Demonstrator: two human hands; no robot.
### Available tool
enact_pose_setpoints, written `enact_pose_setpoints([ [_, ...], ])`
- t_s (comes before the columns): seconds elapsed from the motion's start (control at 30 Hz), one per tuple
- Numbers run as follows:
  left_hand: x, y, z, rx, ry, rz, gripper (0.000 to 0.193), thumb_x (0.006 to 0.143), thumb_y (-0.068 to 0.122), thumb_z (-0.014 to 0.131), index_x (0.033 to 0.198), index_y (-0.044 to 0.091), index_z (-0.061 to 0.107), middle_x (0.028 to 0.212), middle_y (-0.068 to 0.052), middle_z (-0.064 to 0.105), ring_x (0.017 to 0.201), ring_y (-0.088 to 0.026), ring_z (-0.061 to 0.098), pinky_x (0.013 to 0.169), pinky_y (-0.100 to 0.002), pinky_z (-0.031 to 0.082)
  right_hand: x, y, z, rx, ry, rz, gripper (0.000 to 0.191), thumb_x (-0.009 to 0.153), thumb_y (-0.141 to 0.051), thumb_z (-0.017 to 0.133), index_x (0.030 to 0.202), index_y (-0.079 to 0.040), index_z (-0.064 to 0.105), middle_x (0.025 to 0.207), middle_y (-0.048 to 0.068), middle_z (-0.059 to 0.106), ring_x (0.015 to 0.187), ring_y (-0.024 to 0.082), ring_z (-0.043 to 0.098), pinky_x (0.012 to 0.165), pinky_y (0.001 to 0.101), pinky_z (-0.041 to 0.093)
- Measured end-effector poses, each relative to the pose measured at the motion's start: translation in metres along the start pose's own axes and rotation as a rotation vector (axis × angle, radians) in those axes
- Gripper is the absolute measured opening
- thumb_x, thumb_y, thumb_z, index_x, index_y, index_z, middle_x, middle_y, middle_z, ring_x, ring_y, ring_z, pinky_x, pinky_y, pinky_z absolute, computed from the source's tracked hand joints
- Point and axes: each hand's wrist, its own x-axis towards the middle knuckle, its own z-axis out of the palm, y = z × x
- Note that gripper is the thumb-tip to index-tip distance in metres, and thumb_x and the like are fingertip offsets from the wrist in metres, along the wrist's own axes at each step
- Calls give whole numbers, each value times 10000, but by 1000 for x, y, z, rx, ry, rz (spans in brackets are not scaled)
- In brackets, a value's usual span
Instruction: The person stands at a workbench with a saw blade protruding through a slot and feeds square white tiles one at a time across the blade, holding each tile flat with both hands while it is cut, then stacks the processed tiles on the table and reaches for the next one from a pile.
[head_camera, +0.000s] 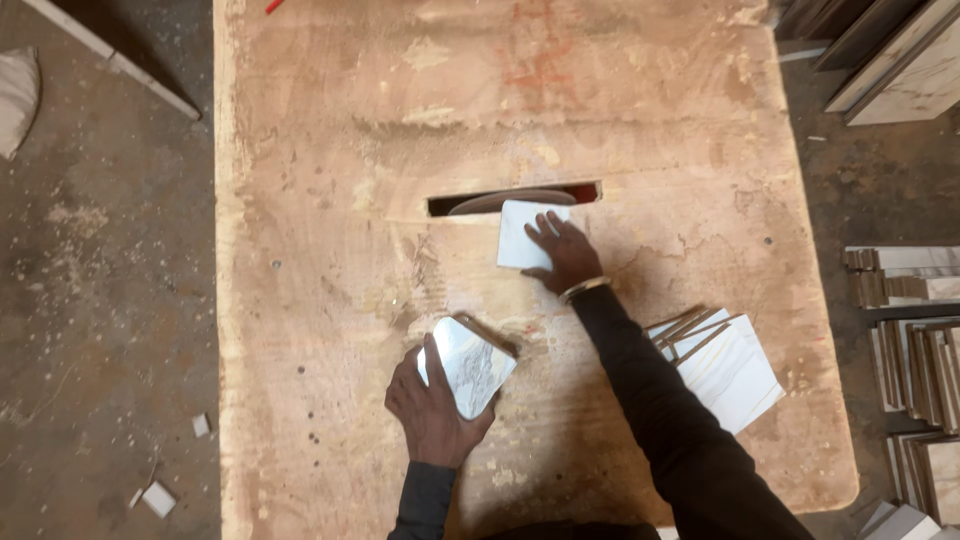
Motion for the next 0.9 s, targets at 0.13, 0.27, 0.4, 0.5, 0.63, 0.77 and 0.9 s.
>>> enact_pose_setpoints([
  [0.13, 1, 1, 0, 10, -12, -2, 1231, 593, 512, 852, 1542, 26, 237, 1391, -273, 375, 1275, -458, 341, 982, -641, 264, -3, -16, 6, -87, 98, 32, 762, 772, -514, 829, 1371, -89, 624, 1394, 174, 621, 1370, 367, 542, 1085, 524, 456],
  [0.27, -1, 3, 2, 7, -19, -31, 1217, 627, 539, 845, 1554, 45, 231, 1393, -260, 379, 1259, -452, 342, 981, -640, 266, 3, -38, 19, -183, 45, 84, 814, 810, -626, 773, 1309, 2, 634, 1311, 289, 629, 1249, 409, 593, 932, 513, 530],
  [0.4, 1, 3, 4, 10, -28, -28, 1241, 604, 534, 850, 1552, 43, 216, 1395, -267, 374, 1268, -457, 336, 969, -649, 258, 17, -61, 29, -261, -4, 140, 835, 832, -625, 739, 1290, 63, 617, 1246, 351, 637, 1138, 436, 643, 778, 504, 566],
  [0.5, 2, 3, 4, 16, -16, -25, 1249, 598, 525, 857, 1555, 45, 214, 1394, -271, 374, 1266, -457, 338, 975, -648, 256, 33, -76, 31, -394, 60, 135, 825, 759, -671, 736, 1173, 40, 666, 1128, 355, 658, 1023, 457, 684, 729, 509, 581],
  [0.63, -1, 4, 2, -23, -35, -26, 1274, 540, 468, 859, 1555, 45, 215, 1396, -272, 376, 1277, -451, 342, 1005, -638, 250, 52, -90, 27, -196, -439, 346, 562, 945, -591, 664, 992, -35, 735, 958, 182, 765, 880, 308, 708, 721, 463, 554],
  [0.77, 0, 6, 2, -27, 27, 6, 1223, 598, 483, 853, 1557, 44, 235, 1408, -267, 386, 1281, -458, 346, 1003, -628, 258, 68, -98, 21, -186, -183, 327, 560, 832, -616, 764, 911, -63, 717, 917, 179, 702, 723, 298, 675, 658, 463, 510],
  [0.9, 1, 6, 1, -31, 35, 14, 1218, 605, 509, 854, 1548, 38, 244, 1398, -272, 385, 1284, -453, 346, 991, -633, 256, 66, -102, 9, -156, -129, 360, 702, 777, -686, 782, 968, -15, 700, 977, 206, 659, 781, 298, 652, 659, 458, 511],
])
